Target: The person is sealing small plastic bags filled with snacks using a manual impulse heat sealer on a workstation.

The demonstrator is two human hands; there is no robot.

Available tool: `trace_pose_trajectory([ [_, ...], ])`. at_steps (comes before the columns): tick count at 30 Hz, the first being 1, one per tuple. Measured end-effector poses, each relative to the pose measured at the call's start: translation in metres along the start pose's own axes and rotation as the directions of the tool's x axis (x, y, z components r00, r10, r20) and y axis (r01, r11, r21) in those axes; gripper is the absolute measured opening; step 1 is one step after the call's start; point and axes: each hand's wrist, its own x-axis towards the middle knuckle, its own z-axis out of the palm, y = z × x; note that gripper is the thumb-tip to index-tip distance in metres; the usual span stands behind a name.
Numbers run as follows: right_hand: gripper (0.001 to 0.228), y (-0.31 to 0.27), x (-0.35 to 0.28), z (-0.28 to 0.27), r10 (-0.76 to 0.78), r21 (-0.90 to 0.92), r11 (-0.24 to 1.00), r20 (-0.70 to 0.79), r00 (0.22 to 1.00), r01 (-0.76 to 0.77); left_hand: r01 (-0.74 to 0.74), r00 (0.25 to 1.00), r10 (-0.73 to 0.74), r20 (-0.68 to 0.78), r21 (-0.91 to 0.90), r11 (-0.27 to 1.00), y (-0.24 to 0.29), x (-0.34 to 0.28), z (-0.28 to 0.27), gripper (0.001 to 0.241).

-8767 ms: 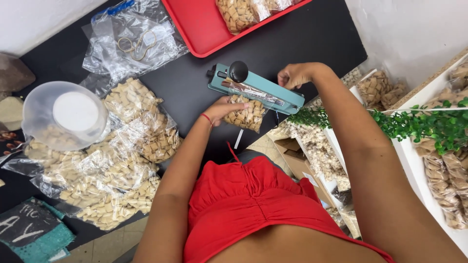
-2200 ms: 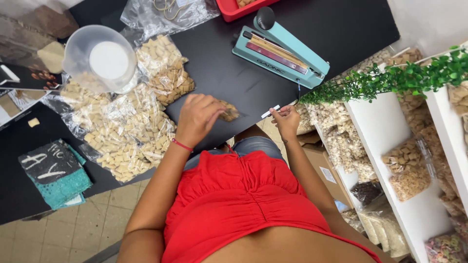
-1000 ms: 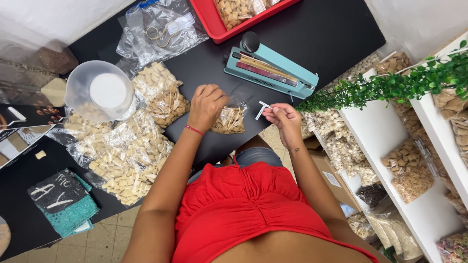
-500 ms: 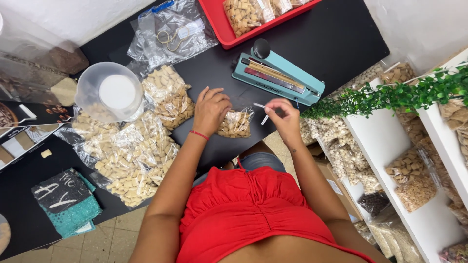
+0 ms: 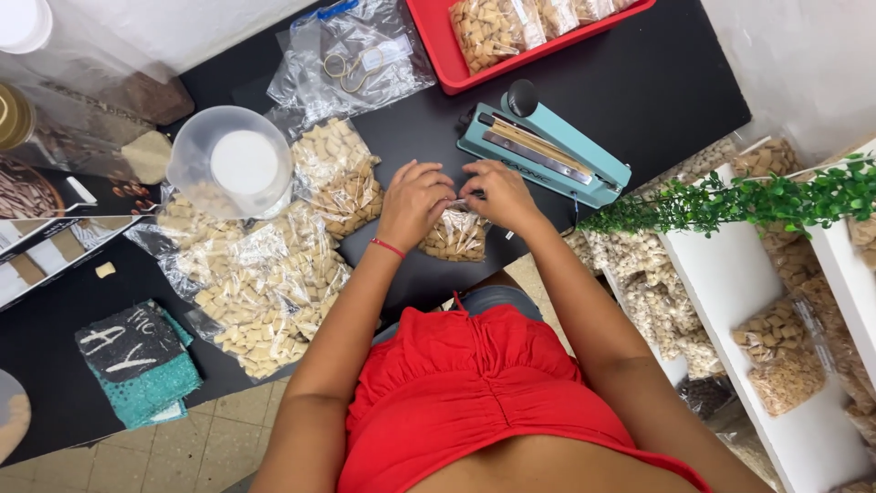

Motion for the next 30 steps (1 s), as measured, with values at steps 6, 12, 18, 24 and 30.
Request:
trace_pose_trajectory([
  [6,0.025,0.015,-0.014,-0.009,-0.030,0.131,0.991,0.089,0.996,0.018,0.002,0.999,0.000,0.034,-0.060,0.998,-0.010,0.009,0.006,0.007],
  [12,0.036,0.018,-0.022,-0.009,-0.077,0.154,0.987,0.149,0.986,0.054,0.033,0.997,-0.026,0.068,-0.106,0.994,-0.010,0.013,0.009,0.009],
  [18,0.028,0.016,-0.033,-0.021,-0.116,0.317,0.943,0.018,0.993,0.104,0.124,0.992,-0.118,0.035,-0.271,0.955,-0.002,0.009,-0.006,0.029],
  [24,0.031,0.049,-0.051,0.027,0.298,0.765,0.642,-0.193,0.935,-0.047,0.320,0.899,-0.417,0.133,-0.849,0.420,-0.028,-0.010,0.032,0.009],
  [30,0.012,0.041,-0.056,0.052,0.412,0.876,0.479,-0.168,0.896,-0.055,0.432,0.846,-0.456,0.277,-0.857,0.281,-0.016,-0.009,0.028,0.017],
])
